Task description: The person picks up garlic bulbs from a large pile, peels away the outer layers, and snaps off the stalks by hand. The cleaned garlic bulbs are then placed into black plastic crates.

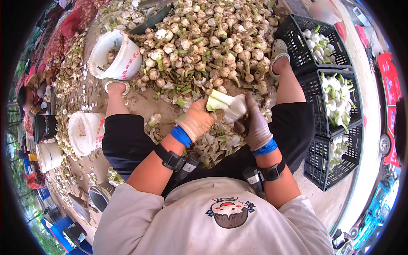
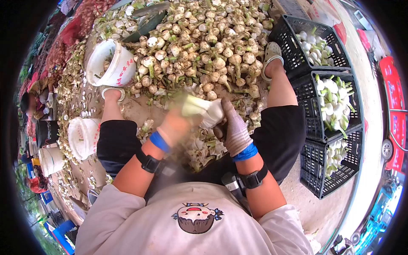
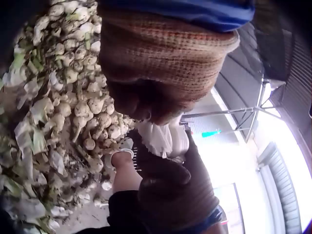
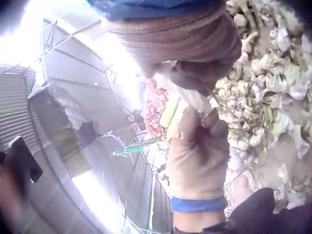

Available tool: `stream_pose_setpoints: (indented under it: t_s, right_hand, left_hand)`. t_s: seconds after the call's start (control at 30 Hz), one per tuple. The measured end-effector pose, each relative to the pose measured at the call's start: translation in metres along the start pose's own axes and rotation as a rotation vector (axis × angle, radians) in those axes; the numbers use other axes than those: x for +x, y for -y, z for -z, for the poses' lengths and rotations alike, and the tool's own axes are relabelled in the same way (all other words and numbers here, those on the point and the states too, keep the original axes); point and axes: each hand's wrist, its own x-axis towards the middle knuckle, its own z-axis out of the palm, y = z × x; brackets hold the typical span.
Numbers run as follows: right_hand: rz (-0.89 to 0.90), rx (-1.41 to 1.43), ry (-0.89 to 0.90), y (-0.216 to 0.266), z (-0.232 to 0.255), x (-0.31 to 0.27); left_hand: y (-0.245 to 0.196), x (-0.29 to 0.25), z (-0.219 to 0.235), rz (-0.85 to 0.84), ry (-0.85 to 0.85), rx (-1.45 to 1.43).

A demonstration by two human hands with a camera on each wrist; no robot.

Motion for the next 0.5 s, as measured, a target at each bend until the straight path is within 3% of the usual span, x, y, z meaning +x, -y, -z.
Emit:
stream_pose_setpoints:
  t_s: [0.03,0.07,0.1,0.13,0.17,0.2,0.23,0.27,0.3,0.37,0.4,0.43,0.47,0.5]
  right_hand:
    - [-0.002,0.001,-0.004,0.000,0.004,0.009]
    - [-0.032,-0.027,-0.083,-0.003,0.010,0.021]
    - [-0.063,-0.053,-0.165,-0.007,0.017,0.028]
    - [0.098,-0.232,-0.249,0.009,-0.005,0.008]
    - [0.390,-0.363,-0.042,0.006,-0.001,0.002]
    - [0.628,-0.478,-0.030,0.002,-0.002,0.007]
    - [0.868,-0.588,-0.017,-0.002,-0.004,0.013]
    - [0.711,-0.621,0.087,0.001,0.003,0.009]
    - [0.709,-0.622,0.087,-0.002,0.008,0.012]
    - [0.401,-0.168,0.056,-0.013,0.018,0.020]
    - [0.170,-0.112,0.132,0.003,0.005,0.006]
    - [0.168,-0.113,0.135,0.008,0.001,0.005]
    - [-0.036,0.091,0.108,0.010,-0.002,0.004]
    - [-0.239,0.296,0.074,0.011,-0.001,0.004]
  left_hand:
    - [-0.003,-0.002,-0.001,-0.048,-0.047,0.143]
    - [0.002,-0.001,0.003,-0.262,0.008,0.409]
    - [0.006,0.002,0.006,-0.259,0.015,0.408]
    - [0.003,0.004,0.007,-0.384,0.150,0.535]
    - [-0.001,0.004,0.009,-0.510,0.282,0.661]
    - [-0.007,-0.001,0.006,-0.327,0.247,0.502]
    - [-0.010,-0.001,0.009,-0.327,0.243,0.503]
    - [-0.011,-0.002,0.015,-0.259,0.275,0.294]
    - [-0.011,-0.002,0.021,-0.188,0.307,0.084]
    - [0.014,0.019,0.035,-0.133,0.350,0.109]
    - [0.027,0.029,0.040,-0.078,0.114,0.068]
    - [0.046,0.043,0.049,-0.024,-0.126,0.026]
    - [0.099,0.069,0.063,-0.011,-0.076,-0.619]
    - [0.078,0.053,0.058,-0.005,-0.075,-0.618]
